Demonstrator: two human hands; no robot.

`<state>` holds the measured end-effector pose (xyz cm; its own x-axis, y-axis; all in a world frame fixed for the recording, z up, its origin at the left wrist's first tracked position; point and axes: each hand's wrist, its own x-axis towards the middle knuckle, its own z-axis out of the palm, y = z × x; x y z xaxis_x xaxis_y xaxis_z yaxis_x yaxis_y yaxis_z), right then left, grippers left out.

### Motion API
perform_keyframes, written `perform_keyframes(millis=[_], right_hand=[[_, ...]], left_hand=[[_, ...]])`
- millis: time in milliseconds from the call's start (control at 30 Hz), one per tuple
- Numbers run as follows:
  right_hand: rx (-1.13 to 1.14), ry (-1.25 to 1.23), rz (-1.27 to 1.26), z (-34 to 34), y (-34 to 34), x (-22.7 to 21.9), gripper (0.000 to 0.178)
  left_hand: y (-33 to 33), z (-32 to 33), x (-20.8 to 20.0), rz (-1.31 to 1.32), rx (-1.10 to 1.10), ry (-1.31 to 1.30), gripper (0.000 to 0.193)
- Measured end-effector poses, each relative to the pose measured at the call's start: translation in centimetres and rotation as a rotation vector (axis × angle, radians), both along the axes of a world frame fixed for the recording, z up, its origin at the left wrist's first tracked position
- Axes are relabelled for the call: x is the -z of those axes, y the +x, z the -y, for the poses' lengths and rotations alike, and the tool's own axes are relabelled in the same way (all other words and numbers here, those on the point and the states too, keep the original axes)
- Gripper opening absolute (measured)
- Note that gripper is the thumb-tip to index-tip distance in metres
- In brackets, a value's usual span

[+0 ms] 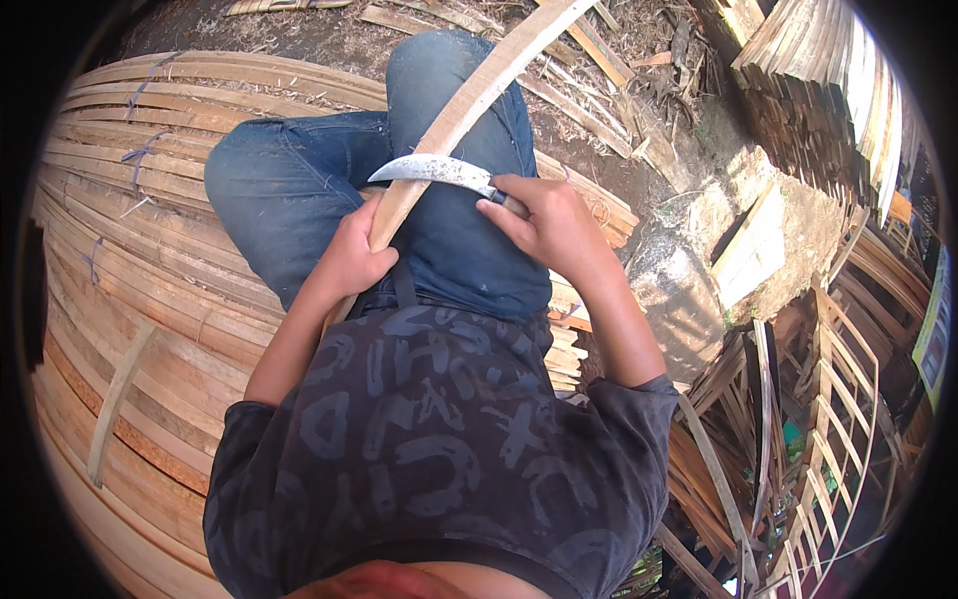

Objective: The person sits cross-legged on the ground and uses a curved knife to shave thin strips from a long wooden stick. They hold the stick with their left hand and repeatedly scrape the blade along its length to remove the outer layer.

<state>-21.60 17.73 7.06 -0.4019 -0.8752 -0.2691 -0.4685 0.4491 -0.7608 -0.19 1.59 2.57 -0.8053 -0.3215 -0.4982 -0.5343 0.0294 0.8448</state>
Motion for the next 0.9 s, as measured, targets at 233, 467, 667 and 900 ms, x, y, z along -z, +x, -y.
perform_keyframes(millis=[233,467,667,900], right_hand=[[0.329,0.063,-0.107,-0.4,-3.8,1.7,0.029],[0.322,0.067,-0.139,-0.2,-4.0,1.4,0.030],[0.235,-0.022,-0.106,0.4,-0.9,1.4,0.027],[0.318,0.078,0.007,-0.5,-6.8,1.6,0.028]], left_hand=[[-0.5,0.6,-0.4,0.061,0.049,-0.010,0.051],[0.3,-0.1,0.0,-0.008,-0.003,-0.013,0.053],[-0.1,0.4,-0.1,0.060,0.042,0.027,0.053],[-0.6,0.3,-0.4,0.057,0.036,-0.043,0.046]])
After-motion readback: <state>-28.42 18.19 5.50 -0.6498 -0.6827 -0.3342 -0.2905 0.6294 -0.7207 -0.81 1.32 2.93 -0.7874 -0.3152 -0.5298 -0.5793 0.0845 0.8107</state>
